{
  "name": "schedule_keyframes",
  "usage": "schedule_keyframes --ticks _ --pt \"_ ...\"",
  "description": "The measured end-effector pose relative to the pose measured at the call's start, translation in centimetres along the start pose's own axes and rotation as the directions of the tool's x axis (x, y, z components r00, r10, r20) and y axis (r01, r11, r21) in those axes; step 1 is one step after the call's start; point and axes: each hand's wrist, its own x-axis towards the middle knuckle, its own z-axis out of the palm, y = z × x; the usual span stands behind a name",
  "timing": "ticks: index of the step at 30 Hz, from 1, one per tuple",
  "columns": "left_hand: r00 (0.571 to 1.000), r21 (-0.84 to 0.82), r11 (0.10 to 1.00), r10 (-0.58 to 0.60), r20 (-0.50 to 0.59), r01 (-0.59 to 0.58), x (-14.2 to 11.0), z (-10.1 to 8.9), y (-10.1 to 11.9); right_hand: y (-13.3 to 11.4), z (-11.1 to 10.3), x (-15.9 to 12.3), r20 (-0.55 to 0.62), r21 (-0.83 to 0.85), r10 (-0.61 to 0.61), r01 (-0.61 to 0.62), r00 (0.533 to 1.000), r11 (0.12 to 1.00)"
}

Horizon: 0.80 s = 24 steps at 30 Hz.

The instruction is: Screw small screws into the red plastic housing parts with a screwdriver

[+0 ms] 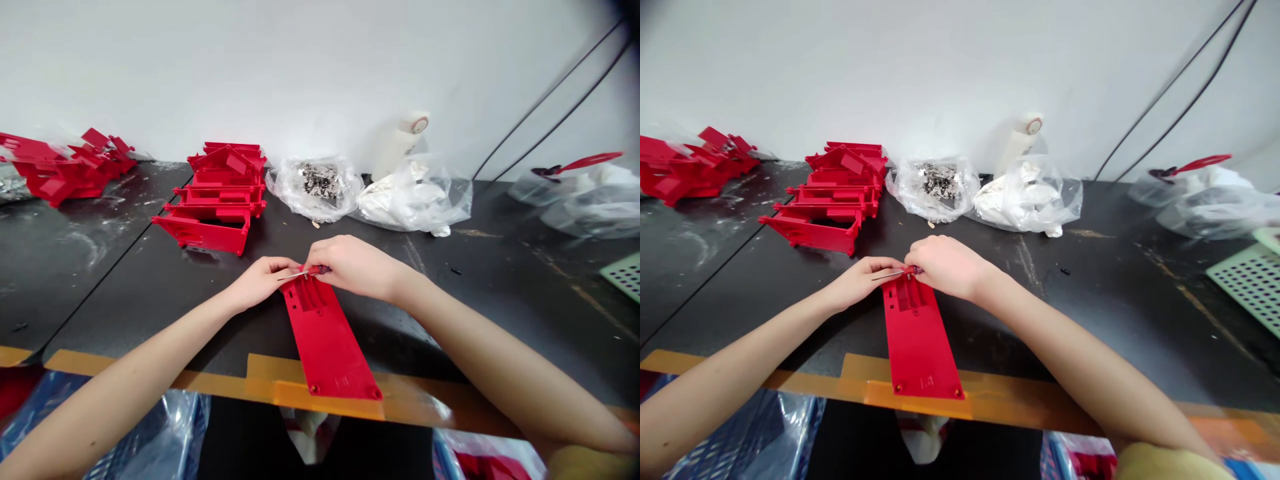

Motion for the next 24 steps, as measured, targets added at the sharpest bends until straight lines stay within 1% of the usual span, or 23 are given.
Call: schedule_keyframes --ticks 1,3,4,5,6,8,9,10,12,14,16,17,18,19,20,23,24 --pt "1.0 -0.001 1.0 -0.001 0.0 0.001 0.0 0.0 0.0 0.2 0.0 -0.1 -0.028 0.039 0.001 0.0 1.0 0.999" --pt "1.0 -0.003 1.0 -0.005 0.0 0.005 0.0 0.1 -0.1 1.2 -0.3 -0.3 -0.124 0.192 0.031 -0.006 0.992 0.981" --pt "1.0 -0.002 1.0 -0.007 -0.001 0.007 0.0 0.2 -0.2 1.9 -0.6 -0.4 -0.195 0.273 0.086 -0.031 0.977 0.962" --pt "1.0 0.002 1.0 -0.007 -0.004 0.007 0.0 0.2 -0.3 2.8 -0.8 -0.4 -0.267 0.334 0.169 -0.073 0.949 0.94" --pt "1.0 0.01 1.0 -0.007 -0.009 0.007 0.1 0.3 -0.4 3.7 -1.1 -0.5 -0.325 0.369 0.275 -0.146 0.905 0.918" --pt "1.0 0.036 0.999 -0.001 -0.024 0.002 0.1 0.5 -0.6 5.7 -1.5 -0.5 -0.396 0.371 0.486 -0.349 0.779 0.861" --pt "0.999 0.057 0.998 0.004 -0.033 -0.002 0.0 0.5 -0.7 6.7 -1.6 -0.6 -0.405 0.358 0.569 -0.449 0.716 0.819" --pt "0.999 0.081 0.997 0.01 -0.043 -0.007 0.0 0.6 -0.6 7.6 -1.9 -0.7 -0.413 0.352 0.627 -0.519 0.661 0.779" --pt "0.998 0.139 0.99 0.029 -0.061 -0.02 -0.1 0.8 -0.5 9.4 -2.6 -1.3 -0.441 0.348 0.697 -0.608 0.566 0.714" --pt "0.996 0.194 0.98 0.052 -0.073 -0.037 -0.3 0.9 -0.4 11.1 -3.9 -2.6 -0.481 0.337 0.745 -0.688 0.462 0.643" --pt "0.995 0.231 0.972 0.072 -0.073 -0.053 -0.4 1.0 -0.3 12.9 -5.4 -4.4 -0.494 0.311 0.796 -0.784 0.349 0.537" --pt "0.994 0.243 0.968 0.078 -0.07 -0.059 -0.5 1.0 -0.3 13.8 -6.1 -5.2 -0.486 0.292 0.819 -0.827 0.304 0.481" --pt "0.994 0.25 0.966 0.082 -0.066 -0.063 -0.5 1.0 -0.3 14.7 -6.5 -6.0 -0.468 0.266 0.839 -0.861 0.278 0.434" --pt "0.995 0.255 0.965 0.084 -0.06 -0.066 -0.5 1.0 -0.4 15.6 -6.7 -6.6 -0.438 0.235 0.857 -0.885 0.272 0.401" --pt "0.995 0.257 0.964 0.085 -0.055 -0.068 -0.5 1.0 -0.4 16.4 -6.6 -7.0 -0.399 0.2 0.871 -0.9 0.286 0.387" --pt "0.996 0.253 0.965 0.085 -0.037 -0.073 -0.4 0.9 -0.6 18.7 -5.3 -7.1 -0.272 0.1 0.891 -0.91 0.364 0.403" --pt "0.996 0.249 0.966 0.082 -0.031 -0.072 -0.4 0.9 -0.6 19.4 -4.7 -6.9 -0.24 0.075 0.892 -0.909 0.383 0.41"
